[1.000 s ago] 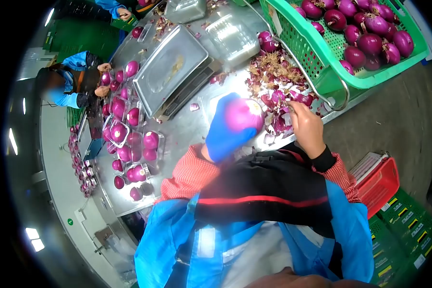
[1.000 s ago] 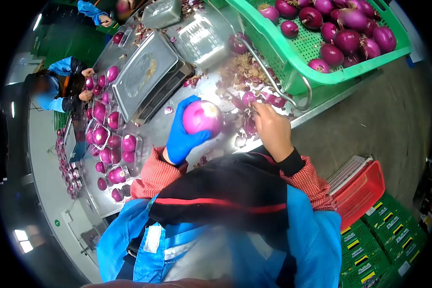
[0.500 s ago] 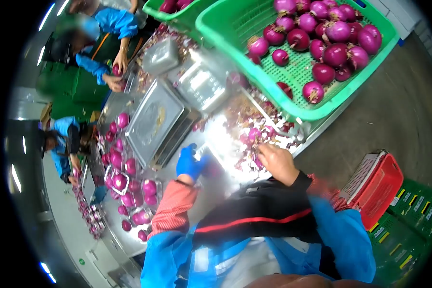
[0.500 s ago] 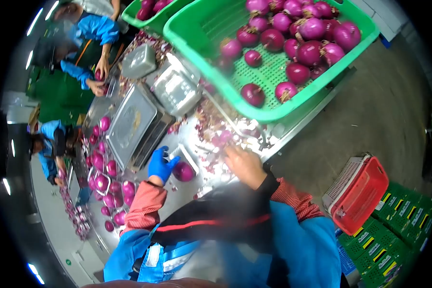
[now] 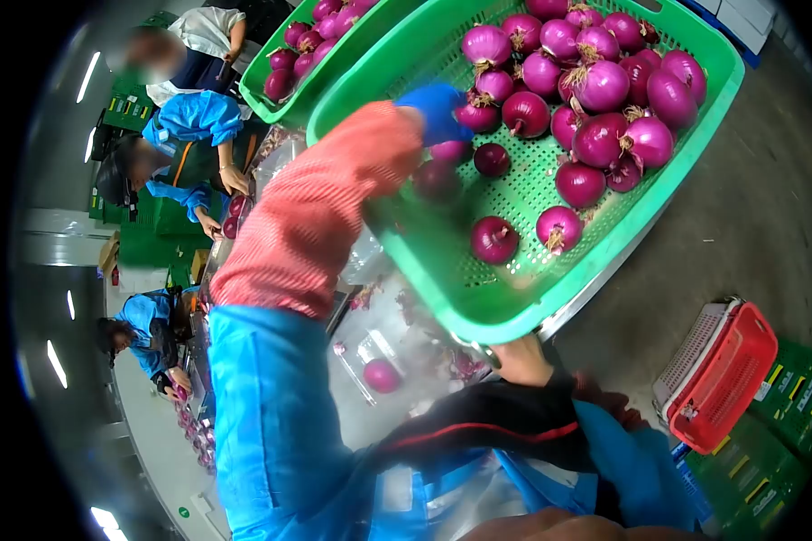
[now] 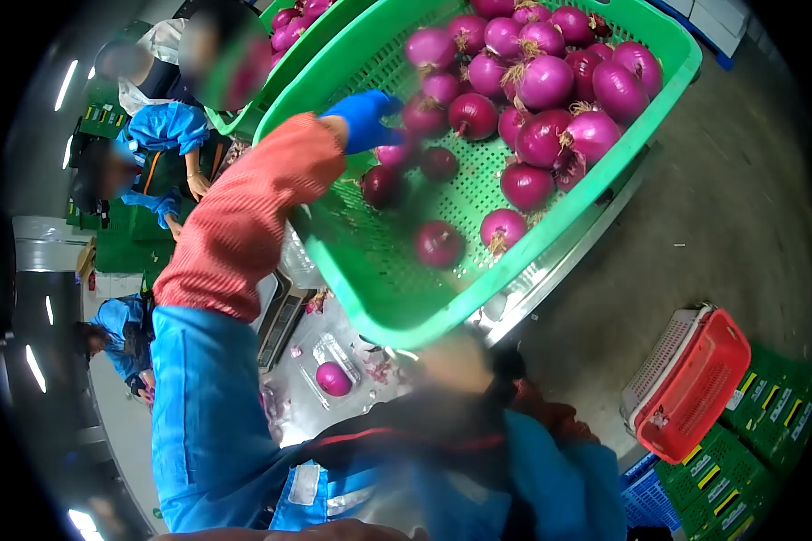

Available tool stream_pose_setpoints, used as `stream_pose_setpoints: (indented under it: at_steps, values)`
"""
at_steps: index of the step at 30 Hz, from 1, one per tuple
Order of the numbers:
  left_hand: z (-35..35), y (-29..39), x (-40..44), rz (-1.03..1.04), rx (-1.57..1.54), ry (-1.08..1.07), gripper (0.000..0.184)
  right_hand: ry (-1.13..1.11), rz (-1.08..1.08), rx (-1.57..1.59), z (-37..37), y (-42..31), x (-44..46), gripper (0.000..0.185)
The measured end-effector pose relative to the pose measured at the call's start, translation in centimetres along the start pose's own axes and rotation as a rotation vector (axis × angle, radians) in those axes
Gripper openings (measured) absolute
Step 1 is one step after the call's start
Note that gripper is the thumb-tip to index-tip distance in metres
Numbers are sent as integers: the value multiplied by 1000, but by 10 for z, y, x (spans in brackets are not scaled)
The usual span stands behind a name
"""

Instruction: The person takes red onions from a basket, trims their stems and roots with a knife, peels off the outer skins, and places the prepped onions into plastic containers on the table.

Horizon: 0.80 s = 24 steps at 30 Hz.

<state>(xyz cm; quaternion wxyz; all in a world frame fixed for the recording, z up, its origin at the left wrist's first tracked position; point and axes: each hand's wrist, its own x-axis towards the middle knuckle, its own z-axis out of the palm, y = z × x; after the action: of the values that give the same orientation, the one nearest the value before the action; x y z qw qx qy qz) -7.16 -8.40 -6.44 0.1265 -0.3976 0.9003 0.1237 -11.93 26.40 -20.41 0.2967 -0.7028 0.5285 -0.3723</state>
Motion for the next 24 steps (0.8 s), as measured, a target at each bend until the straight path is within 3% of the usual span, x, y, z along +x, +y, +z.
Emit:
stream_pose_setpoints:
  at_steps: [2, 5, 8, 11, 19, 20, 24]
  values:
    - [11, 7, 35, -172, 186, -409, 37, 25, 35, -26, 13, 21, -7, 33]
    - [38, 7, 55, -235, 298, -617, 36, -1, 129, 42, 3, 40, -19, 25]
    - [55, 4, 64, -248, 337, -638, 35, 81, 250, 26, 1, 49, -22, 22]
    - [60, 1, 63, -258, 343, -625, 34, 16, 282, 66, -6, 50, -22, 22]
    - [51, 1, 38, -236, 369, -563, 32, 101, 209, 44, -7, 51, -25, 15]
    - [46, 1, 33, -230, 377, -552, 31, 31, 192, -47, 14, 74, -42, 14]
    - [13, 8, 1, -194, 386, -500, 30, 32, 165, -70, 3, 52, -38, 16]
